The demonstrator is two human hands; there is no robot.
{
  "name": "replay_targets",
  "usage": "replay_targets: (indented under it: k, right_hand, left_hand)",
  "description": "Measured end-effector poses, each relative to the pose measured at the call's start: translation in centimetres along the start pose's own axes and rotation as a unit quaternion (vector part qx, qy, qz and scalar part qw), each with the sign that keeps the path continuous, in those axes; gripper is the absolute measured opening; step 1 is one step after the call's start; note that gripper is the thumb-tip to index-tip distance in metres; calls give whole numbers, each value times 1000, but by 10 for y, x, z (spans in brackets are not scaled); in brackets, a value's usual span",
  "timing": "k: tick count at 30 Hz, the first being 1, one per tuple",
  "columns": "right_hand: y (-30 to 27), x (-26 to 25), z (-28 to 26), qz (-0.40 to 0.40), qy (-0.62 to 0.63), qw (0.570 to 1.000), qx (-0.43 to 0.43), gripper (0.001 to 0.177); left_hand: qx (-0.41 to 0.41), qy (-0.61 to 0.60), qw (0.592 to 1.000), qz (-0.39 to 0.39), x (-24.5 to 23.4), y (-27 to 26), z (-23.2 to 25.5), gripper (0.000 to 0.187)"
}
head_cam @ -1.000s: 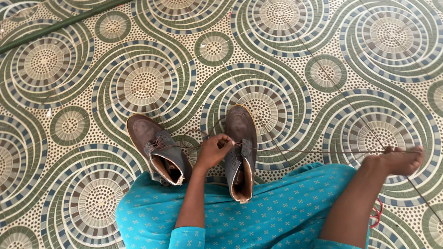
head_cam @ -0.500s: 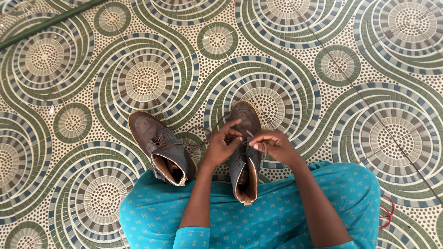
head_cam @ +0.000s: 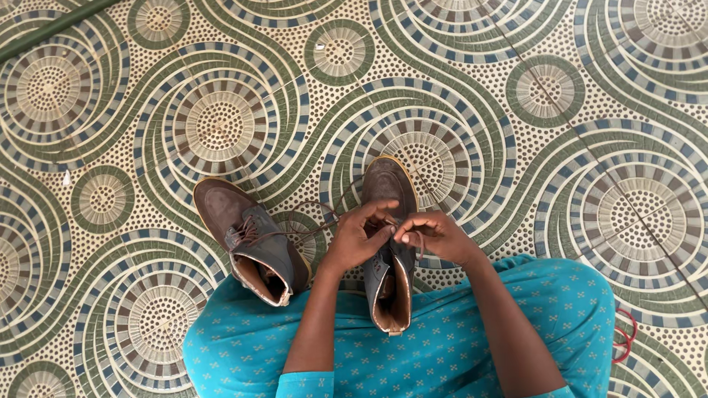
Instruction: The person sits on a patterned tiled floor and repairs a pair of brown leather shoes by hand. They thread a long shoelace through the eyelets of one shoe, pull it tight, and tie it off.
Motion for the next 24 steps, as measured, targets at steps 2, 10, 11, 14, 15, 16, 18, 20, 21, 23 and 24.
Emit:
replay_targets:
  k: [2,10,11,14,15,16,18,20,21,23,24]
  right_hand:
    - [1,1,3,-7,-10,999,35,18]
    - [5,1,3,41,50,998,-2,17]
    - [6,2,3,54,55,997,-18,17]
    - [7,0,4,77,72,994,-42,18]
    - [7,0,5,83,78,992,-46,18]
    - [6,-1,7,105,43,993,-7,19]
    - [5,-3,10,147,-27,986,71,20]
    - [6,-2,8,124,-14,992,8,22]
    - [7,-1,6,112,-7,993,-24,23]
    - [7,-1,6,110,-19,993,-33,22]
    - [7,-1,6,109,-25,993,-38,22]
  left_hand:
    - [0,-9,1000,-2,0,1,1,34]
    - [-12,-34,999,10,5,0,-10,16]
    - [-10,-46,999,7,5,-1,-11,16]
    - [-9,-72,997,-3,7,0,-15,16]
    - [-12,-74,997,-7,8,0,-16,15]
    - [-16,-77,997,-11,9,0,-17,15]
    - [-18,-86,996,-12,9,0,-18,14]
    - [-23,-85,996,-12,9,0,-19,14]
    - [-26,-79,996,-11,9,1,-19,13]
    - [-38,-71,997,-7,9,1,-17,15]
    - [-46,-69,997,-3,9,1,-16,16]
Point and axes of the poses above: each hand's wrist, its own y-axis towards the middle knuckle, its own x-axis out of the palm, z = x × y, the point moved 2 cm from there along y, towards the middle knuckle, and after that the axes turned 10 degrees about y, right-handed, at the moved point
